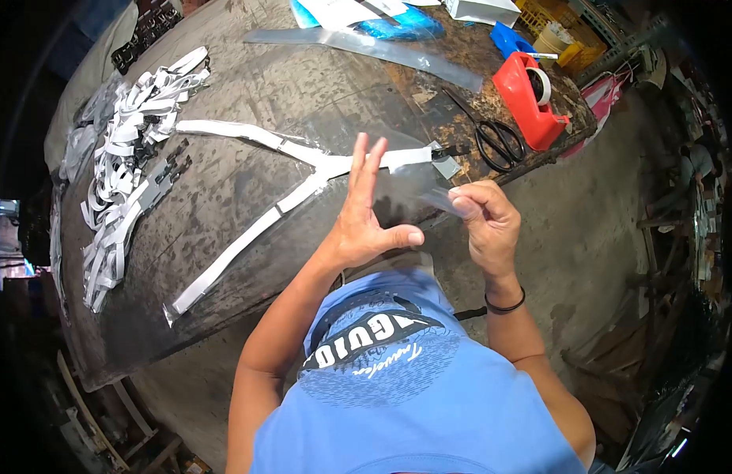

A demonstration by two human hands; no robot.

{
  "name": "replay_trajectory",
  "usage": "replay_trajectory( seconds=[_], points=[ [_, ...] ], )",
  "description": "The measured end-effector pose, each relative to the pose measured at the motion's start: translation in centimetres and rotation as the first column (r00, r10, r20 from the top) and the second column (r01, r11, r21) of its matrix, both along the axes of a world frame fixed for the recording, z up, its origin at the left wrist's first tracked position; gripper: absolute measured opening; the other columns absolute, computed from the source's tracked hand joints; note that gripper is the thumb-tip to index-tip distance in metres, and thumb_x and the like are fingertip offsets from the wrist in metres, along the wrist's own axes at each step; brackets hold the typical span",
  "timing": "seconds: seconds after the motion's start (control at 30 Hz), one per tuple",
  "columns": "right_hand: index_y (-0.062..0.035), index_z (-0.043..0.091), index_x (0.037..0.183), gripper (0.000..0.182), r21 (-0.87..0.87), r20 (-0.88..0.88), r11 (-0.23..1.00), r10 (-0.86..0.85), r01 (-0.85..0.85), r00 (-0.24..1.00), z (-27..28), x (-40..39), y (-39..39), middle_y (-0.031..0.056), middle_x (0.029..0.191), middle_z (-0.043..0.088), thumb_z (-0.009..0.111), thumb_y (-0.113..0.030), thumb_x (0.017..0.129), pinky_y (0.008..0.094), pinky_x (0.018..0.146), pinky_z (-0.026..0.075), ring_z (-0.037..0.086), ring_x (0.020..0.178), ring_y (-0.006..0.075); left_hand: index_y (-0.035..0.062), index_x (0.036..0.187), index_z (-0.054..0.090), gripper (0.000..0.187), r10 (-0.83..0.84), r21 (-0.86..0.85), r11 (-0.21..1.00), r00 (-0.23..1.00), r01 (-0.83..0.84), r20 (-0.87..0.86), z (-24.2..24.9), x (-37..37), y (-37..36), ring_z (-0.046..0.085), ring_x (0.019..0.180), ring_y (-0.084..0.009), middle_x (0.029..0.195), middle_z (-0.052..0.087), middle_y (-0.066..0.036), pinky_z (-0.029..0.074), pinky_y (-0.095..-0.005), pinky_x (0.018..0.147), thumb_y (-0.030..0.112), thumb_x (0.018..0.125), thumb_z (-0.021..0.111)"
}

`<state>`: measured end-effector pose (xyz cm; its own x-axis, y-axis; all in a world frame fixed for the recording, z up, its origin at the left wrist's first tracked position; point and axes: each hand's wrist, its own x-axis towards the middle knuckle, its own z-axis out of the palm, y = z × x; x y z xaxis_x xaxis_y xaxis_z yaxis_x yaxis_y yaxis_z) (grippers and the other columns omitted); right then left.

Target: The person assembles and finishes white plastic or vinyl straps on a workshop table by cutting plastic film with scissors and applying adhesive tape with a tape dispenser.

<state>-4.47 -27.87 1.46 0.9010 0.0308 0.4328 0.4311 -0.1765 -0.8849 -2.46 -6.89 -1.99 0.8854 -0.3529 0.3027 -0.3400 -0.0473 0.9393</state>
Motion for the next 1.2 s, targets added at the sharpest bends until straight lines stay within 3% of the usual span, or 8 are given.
replay_trajectory(
  seconds=[0.1,0.33,0.43,0.53,0.73,0.9,0.97,1.2],
  points=[
    [-0.0009,0.069,0.094,0.011,0.100,-0.050,0.995,-0.014,0.019,0.999,0.1,-0.1,-0.2,0.0041,0.087,0.063,0.070,-0.009,0.087,0.0243,0.074,0.045,0.057,0.080,0.0118,0.0119,0.153,0.018,0.131,0.308,0.061,0.947,0.944,-0.317,0.122,0.9,0.4,-0.5,0.001,0.147,-0.0394,0.157,-0.006,-0.027,0.014,-0.0512,0.116,0.064,0.053,0.084],
    [-0.0012,0.069,0.095,0.010,0.188,-0.158,0.982,0.015,0.016,0.987,0.6,-0.4,-0.8,0.0035,0.092,0.064,0.070,-0.007,0.087,0.0235,0.076,0.045,0.057,0.084,0.0100,0.0065,0.134,0.052,0.083,0.006,0.291,0.951,0.950,-0.102,0.314,2.2,1.0,-1.2,0.010,0.147,-0.0340,0.157,0.018,-0.019,0.015,-0.0484,0.116,0.044,0.068,0.085],
    [-0.0004,0.069,0.096,0.011,0.256,-0.148,0.966,0.009,0.029,0.989,0.5,-0.2,-1.2,0.0032,0.093,0.064,0.070,-0.007,0.087,0.0232,0.076,0.046,0.058,0.083,0.0095,0.0044,0.107,0.064,0.032,-0.403,-0.114,0.915,0.901,0.388,-0.164,2.5,0.7,-1.2,0.054,0.116,-0.0207,0.114,0.063,-0.010,0.040,-0.0369,0.102,0.022,0.082,0.076],
    [0.0007,0.068,0.096,0.011,0.259,-0.103,0.962,-0.057,0.082,0.993,0.2,0.2,-1.9,0.0031,0.093,0.063,0.069,-0.007,0.088,0.0229,0.076,0.046,0.058,0.082,0.0091,0.0028,0.104,0.064,0.025,-0.544,-0.407,0.836,0.658,0.369,-0.521,1.3,-1.1,-1.1,0.062,0.098,-0.0156,0.100,0.067,-0.007,0.048,-0.0307,0.089,0.017,0.085,0.073],
    [0.0014,0.068,0.097,0.011,0.200,-0.089,0.963,-0.165,0.180,0.982,-1.6,0.0,-3.3,0.0034,0.092,0.063,0.067,-0.006,0.090,0.0226,0.076,0.047,0.058,0.081,0.0091,0.0023,0.097,0.062,0.013,-0.472,-0.409,0.877,0.609,0.252,-0.638,0.2,-3.2,-0.9,0.061,0.080,-0.0099,0.089,0.067,-0.004,0.049,-0.0257,0.072,0.013,0.091,0.065],
    [0.0015,0.065,0.109,0.025,-0.325,-0.168,0.928,-0.248,0.184,0.954,-3.1,-1.4,-6.9,0.0075,0.098,0.064,0.069,-0.010,0.087,0.0280,0.083,0.048,0.061,0.089,0.0167,0.0033,0.092,0.065,0.012,-0.033,0.256,0.950,0.874,0.178,-0.485,1.2,-2.2,0.7,0.060,0.073,-0.0111,0.082,0.067,-0.004,0.049,-0.0287,0.066,0.015,0.090,0.065],
    [0.0000,0.057,0.125,0.049,-0.702,-0.230,0.687,0.034,-0.190,0.973,-2.6,-2.4,-8.2,0.0132,0.121,0.061,0.071,-0.017,0.082,0.0363,0.097,0.043,0.056,0.113,0.0283,0.0040,0.092,0.065,0.010,-0.024,0.360,0.917,0.924,0.172,-0.381,1.0,-1.8,1.2,0.062,0.073,-0.0155,0.081,0.067,-0.007,0.049,-0.0315,0.066,0.014,0.089,0.065],
    [-0.0072,0.040,0.144,0.077,-0.502,-0.179,0.734,0.429,-0.458,0.885,0.3,-1.2,-0.7,0.0168,0.144,0.044,0.075,-0.028,0.078,0.0455,0.114,0.024,0.039,0.135,0.0354,0.0039,0.082,0.062,0.012,-0.277,0.699,0.692,0.960,0.179,0.028,4.6,-2.0,-0.6,0.065,0.080,-0.0354,0.080,0.065,-0.014,0.051,-0.0438,0.067,0.014,0.079,0.066]
  ],
)
